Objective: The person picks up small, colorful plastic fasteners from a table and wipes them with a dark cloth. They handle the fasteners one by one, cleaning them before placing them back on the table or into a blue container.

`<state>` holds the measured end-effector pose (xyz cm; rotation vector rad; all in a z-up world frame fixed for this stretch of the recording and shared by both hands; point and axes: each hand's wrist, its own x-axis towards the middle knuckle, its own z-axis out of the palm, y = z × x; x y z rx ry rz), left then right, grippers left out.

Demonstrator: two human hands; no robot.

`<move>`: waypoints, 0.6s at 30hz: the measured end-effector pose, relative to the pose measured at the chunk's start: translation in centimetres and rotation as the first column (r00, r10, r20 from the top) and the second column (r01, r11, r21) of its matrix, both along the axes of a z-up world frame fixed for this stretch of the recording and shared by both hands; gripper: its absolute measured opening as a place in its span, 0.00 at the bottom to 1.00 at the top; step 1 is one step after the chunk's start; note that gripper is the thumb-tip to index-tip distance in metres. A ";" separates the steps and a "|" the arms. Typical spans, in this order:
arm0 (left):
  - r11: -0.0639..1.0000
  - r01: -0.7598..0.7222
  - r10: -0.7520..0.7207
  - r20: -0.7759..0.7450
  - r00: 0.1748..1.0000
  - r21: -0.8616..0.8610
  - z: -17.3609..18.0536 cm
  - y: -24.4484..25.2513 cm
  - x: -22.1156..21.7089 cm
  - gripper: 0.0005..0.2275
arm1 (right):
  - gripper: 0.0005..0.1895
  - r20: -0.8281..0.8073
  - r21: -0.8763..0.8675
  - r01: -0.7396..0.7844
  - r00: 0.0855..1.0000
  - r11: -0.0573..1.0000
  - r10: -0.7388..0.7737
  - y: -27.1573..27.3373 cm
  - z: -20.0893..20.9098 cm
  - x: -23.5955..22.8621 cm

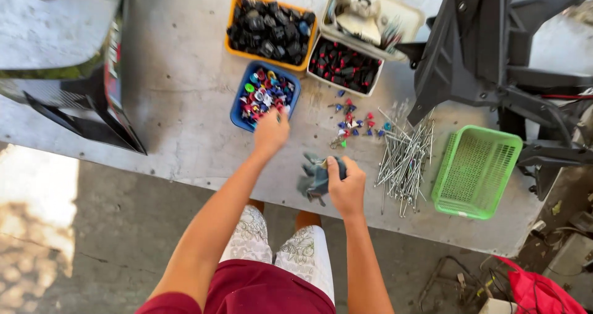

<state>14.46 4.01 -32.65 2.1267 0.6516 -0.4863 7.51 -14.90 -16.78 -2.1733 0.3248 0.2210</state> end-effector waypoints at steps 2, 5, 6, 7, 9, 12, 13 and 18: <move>0.998 -0.060 0.061 0.069 0.996 -0.011 -6.4 0.4 1.8 0.17 | 0.12 -0.035 0.151 0.054 0.998 0.987 -0.049 -2.0 -3.5 -0.3; 0.990 -0.141 0.133 0.227 0.965 0.020 -9.6 0.2 4.1 0.13 | 0.06 -0.068 0.325 0.124 0.992 0.938 -0.108 -5.0 -8.3 -0.8; 0.984 -0.164 0.137 0.305 0.943 0.065 -9.6 -0.1 4.6 0.16 | 0.12 -0.070 0.352 0.137 0.990 0.926 -0.119 -6.2 -9.6 -1.2; 0.985 -0.161 0.137 0.291 0.947 0.059 -8.1 -1.2 3.9 0.16 | 0.12 -0.083 0.343 0.143 0.989 0.928 -0.121 -7.5 -9.9 -2.0; 0.942 -0.095 -0.044 0.399 0.916 0.322 -5.0 -2.9 4.4 0.22 | 0.15 -0.155 0.426 0.107 0.987 0.898 -0.044 -9.5 -10.9 -2.6; 0.924 0.207 -0.343 0.462 0.818 0.320 -8.8 -7.1 1.8 0.13 | 0.14 -0.440 0.210 0.064 0.898 0.976 0.036 -11.7 -9.3 -1.8; 0.923 0.218 -0.349 0.445 0.825 0.318 -10.5 -8.9 0.7 0.13 | 0.14 -0.456 0.211 0.074 0.889 0.975 0.032 -11.9 -9.1 -1.5; 0.764 0.578 -0.610 0.030 0.792 0.286 -17.0 -16.8 -3.4 0.13 | 0.30 -0.629 -0.126 -0.046 0.776 0.991 -0.044 -15.0 -10.3 0.4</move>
